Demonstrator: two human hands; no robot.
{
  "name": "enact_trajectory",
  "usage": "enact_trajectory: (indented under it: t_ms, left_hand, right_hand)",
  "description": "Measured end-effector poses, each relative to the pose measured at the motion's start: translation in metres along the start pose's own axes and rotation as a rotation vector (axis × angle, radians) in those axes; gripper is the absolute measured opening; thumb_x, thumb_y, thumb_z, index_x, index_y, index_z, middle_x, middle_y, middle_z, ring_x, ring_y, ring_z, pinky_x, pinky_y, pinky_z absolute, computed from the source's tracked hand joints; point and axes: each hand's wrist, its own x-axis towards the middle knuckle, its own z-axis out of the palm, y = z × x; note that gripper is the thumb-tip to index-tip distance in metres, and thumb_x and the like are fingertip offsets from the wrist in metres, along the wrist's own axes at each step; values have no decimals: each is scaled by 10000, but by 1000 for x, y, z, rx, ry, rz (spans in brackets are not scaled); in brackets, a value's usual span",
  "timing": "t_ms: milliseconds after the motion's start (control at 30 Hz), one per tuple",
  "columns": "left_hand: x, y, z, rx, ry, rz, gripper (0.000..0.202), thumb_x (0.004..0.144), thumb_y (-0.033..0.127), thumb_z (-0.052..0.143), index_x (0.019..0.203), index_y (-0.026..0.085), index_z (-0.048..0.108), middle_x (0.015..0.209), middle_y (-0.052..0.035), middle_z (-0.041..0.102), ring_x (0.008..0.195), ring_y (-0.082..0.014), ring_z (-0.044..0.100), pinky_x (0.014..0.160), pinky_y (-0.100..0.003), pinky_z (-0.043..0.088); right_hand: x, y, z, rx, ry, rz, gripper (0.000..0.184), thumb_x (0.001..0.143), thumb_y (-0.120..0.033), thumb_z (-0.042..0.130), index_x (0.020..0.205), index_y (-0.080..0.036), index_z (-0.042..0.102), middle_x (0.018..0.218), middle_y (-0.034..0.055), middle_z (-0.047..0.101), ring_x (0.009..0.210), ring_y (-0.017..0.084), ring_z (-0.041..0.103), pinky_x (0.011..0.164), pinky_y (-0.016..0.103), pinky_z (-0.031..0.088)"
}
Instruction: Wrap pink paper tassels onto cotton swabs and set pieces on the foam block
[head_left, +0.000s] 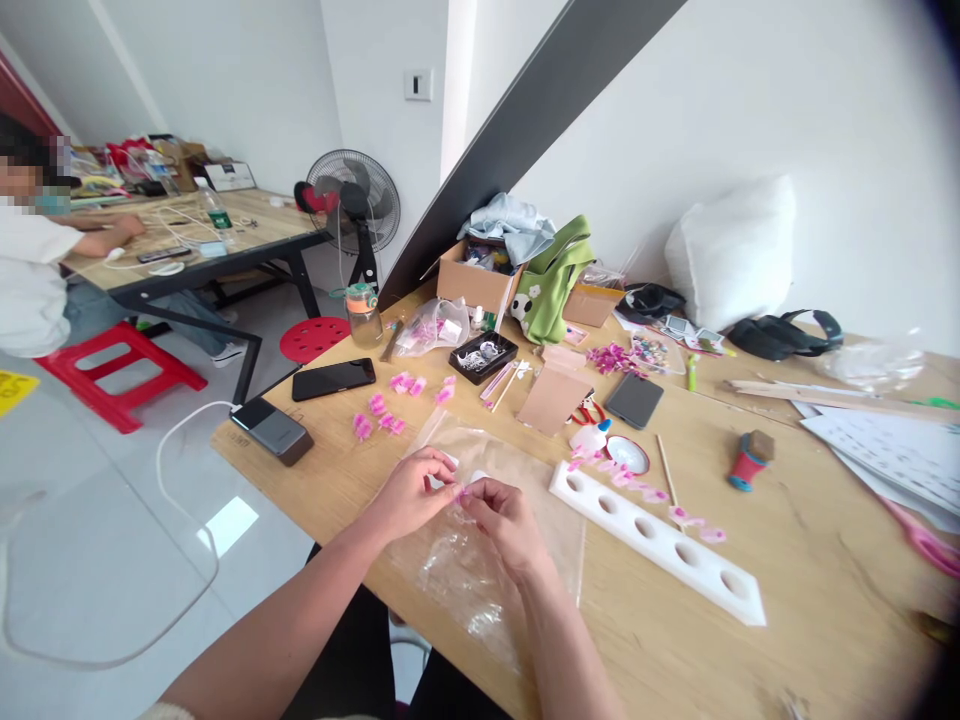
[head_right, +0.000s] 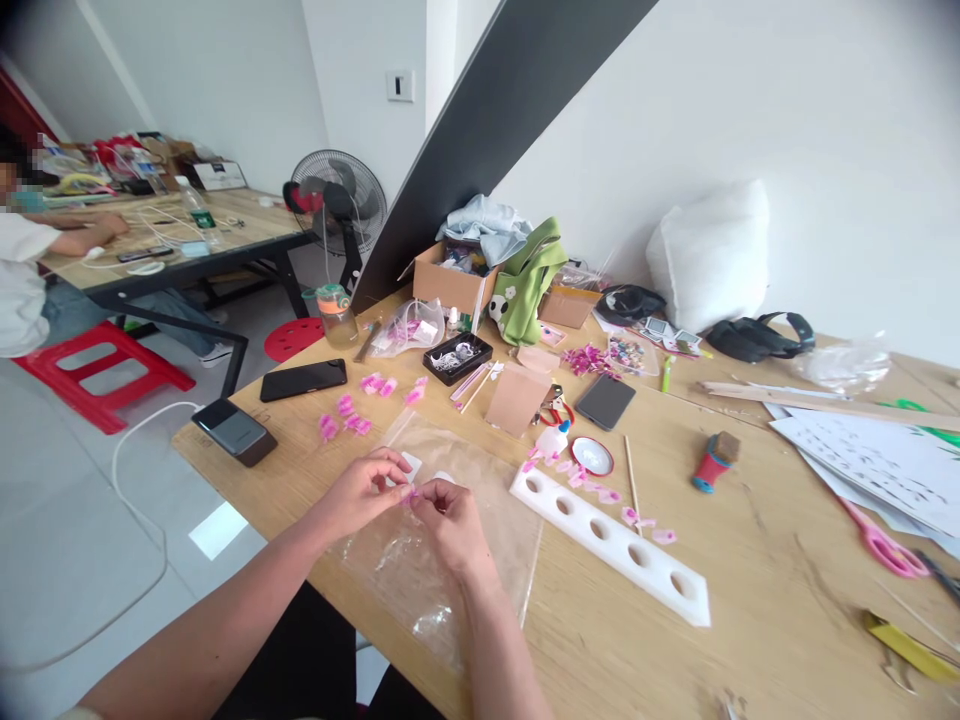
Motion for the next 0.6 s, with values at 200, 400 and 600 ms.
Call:
enact_trajectory:
  t_ms: [200, 400, 600]
  left_hand:
    - [10, -4, 0, -93, -56, -41, 106, 762, 258, 671, 684, 196, 708, 1000, -75, 694, 873, -195, 666, 692, -281, 498]
    - [50, 5, -6, -146, -62, -43, 135, 717, 272, 675, 630, 179, 718, 916, -73, 712, 803, -194, 660, 692, -288, 476]
    - [94, -3, 7, -261, 18, 32, 161, 701, 312, 668, 642, 168, 707, 789, -64, 711, 759, -198, 653, 704, -303, 489]
  right_hand:
    - [0, 0, -4, 4, -22, 7, 270, 727, -416, 676, 671, -155, 632, 567, -36, 475, 535, 89, 362, 516, 237, 271]
    - [3, -5, -13, 107, 103, 16, 290, 700, -439, 686, 763, -157, 666, 614, -15, 544, 534, 100, 416, 512, 236, 303]
    - [9, -18, -20, 103, 239, -41, 361, 693, -512, 698, 743, -158, 646, 559, -38, 476, 509, 89, 369, 496, 233, 279]
